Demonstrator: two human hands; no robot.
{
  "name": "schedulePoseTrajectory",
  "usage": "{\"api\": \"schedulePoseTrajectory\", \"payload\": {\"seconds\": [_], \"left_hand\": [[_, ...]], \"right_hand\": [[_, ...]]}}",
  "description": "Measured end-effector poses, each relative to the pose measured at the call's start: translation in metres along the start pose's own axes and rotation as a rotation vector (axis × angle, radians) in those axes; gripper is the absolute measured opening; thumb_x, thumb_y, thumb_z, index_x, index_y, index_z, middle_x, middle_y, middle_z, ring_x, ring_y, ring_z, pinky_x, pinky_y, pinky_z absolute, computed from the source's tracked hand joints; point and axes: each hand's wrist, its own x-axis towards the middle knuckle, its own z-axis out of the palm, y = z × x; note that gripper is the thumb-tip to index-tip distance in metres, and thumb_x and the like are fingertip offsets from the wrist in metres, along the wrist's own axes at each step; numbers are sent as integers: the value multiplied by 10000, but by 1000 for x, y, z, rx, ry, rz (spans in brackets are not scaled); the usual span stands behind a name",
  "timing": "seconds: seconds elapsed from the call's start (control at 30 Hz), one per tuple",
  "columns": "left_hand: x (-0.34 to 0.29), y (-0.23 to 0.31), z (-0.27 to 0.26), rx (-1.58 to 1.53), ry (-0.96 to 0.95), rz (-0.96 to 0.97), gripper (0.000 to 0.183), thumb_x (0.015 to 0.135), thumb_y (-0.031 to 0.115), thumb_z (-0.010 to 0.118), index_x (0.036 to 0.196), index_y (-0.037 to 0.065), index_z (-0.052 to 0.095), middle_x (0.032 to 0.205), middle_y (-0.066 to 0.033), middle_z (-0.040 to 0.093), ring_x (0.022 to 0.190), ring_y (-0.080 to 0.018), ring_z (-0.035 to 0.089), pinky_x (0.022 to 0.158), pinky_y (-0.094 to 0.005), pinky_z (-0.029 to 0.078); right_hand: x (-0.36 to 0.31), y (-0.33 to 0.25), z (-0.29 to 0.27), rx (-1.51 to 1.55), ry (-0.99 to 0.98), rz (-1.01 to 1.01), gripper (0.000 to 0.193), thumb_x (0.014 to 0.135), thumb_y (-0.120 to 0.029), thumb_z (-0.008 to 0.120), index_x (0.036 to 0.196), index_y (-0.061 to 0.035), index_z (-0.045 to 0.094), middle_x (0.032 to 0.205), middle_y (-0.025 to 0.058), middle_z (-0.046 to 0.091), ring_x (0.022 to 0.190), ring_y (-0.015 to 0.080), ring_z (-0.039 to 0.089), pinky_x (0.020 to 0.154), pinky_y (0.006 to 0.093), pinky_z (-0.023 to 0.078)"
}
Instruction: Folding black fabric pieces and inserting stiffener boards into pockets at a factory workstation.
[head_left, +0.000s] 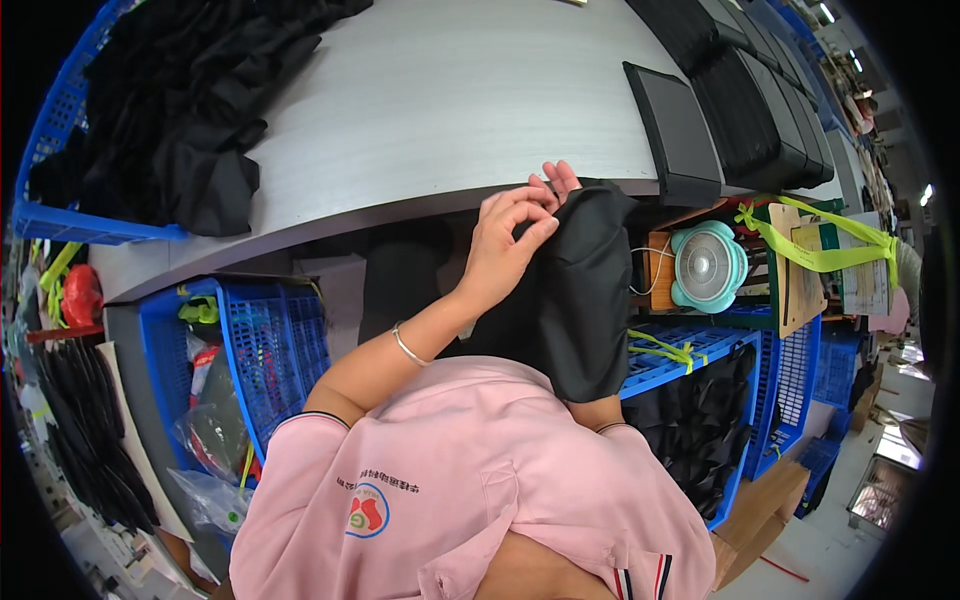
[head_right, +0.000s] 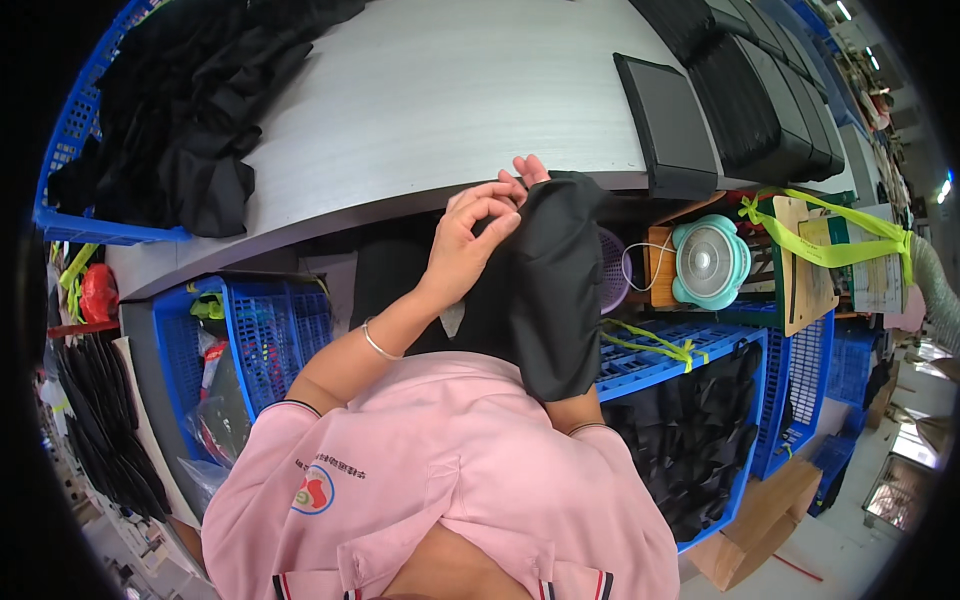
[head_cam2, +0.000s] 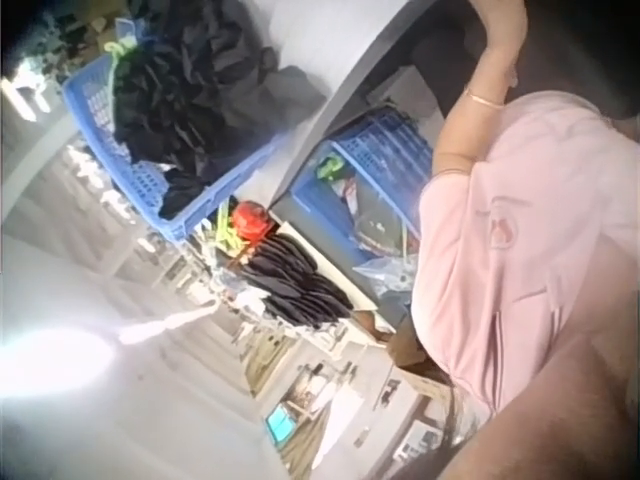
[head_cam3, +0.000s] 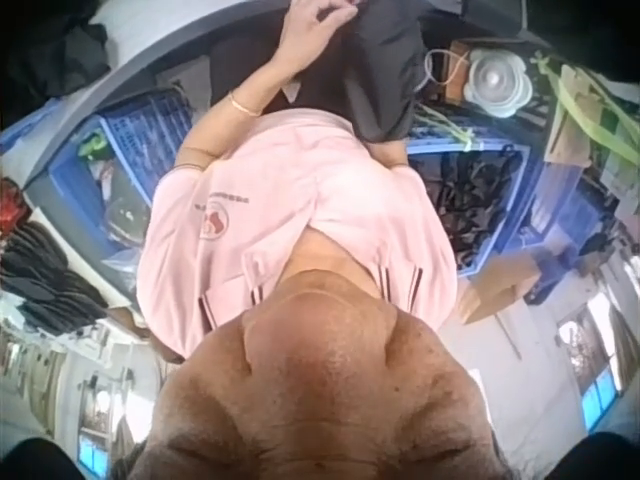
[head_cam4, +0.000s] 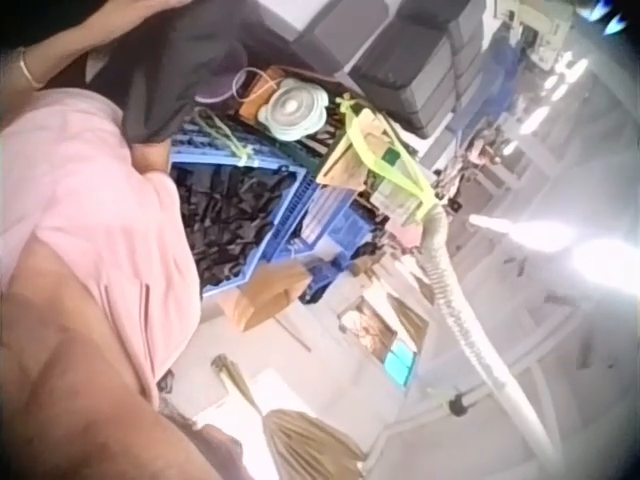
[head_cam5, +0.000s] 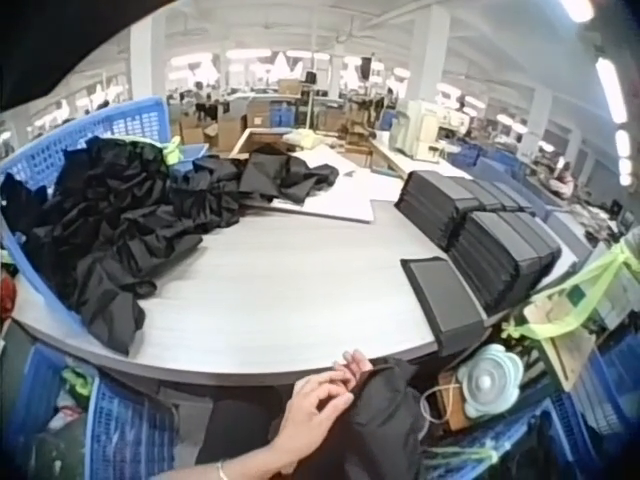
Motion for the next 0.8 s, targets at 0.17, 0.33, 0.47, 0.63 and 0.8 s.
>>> {"api": "schedulePoseTrajectory", "payload": {"seconds": [0.17, 0.33, 0.47, 0.63, 0.8], "left_hand": [[38, -23, -31, -209, 136, -108, 177, 977, 187, 610, 916, 29, 661, 1285, -101, 589, 1187, -179, 516, 972, -332, 416], [25, 28, -25, -435, 54, -251, 208, 1002, 210, 576, 928, 38, 666, 1376, -111, 520, 1240, -173, 465, 960, -355, 439], [-6, 18, -12, 123, 11, 105, 102, 899, 165, 680, 935, 69, 678, 1331, -107, 569, 1332, -320, 404, 1107, -459, 325], [-10, -5, -17, 119, -52, 83, 98, 909, 151, 669, 964, 73, 651, 1394, -99, 537, 1366, -317, 386, 1111, -436, 323], [9, -22, -32, 59, 34, -9, 93, 945, 150, 619, 955, 58, 614, 1430, -150, 496, 1343, -293, 420, 1104, -394, 318]], "right_hand": [[-25, 32, -8, 45, -142, 179, 700, 1005, -364, 576, 1566, -105, 248, 1548, 116, 320, 1332, 301, 451, 878, 414, 545], [-28, 23, 14, 76, -116, 100, 661, 1020, -332, 565, 1527, -19, 277, 1491, 130, 378, 1300, 277, 478, 907, 388, 541], [-16, -7, 16, -47, 139, 25, 594, 1053, -334, 487, 1497, 16, 304, 1390, 138, 488, 1210, 211, 543, 968, 321, 492], [-39, -15, 23, 150, 16, 121, 554, 1029, -238, 539, 1484, -7, 323, 1410, 130, 488, 1234, 213, 537, 991, 306, 467], [-45, -14, 33, -256, 7, -80, 450, 1002, -173, 560, 1399, 7, 449, 1374, 133, 538, 1202, 229, 574, 986, 317, 479]]}}
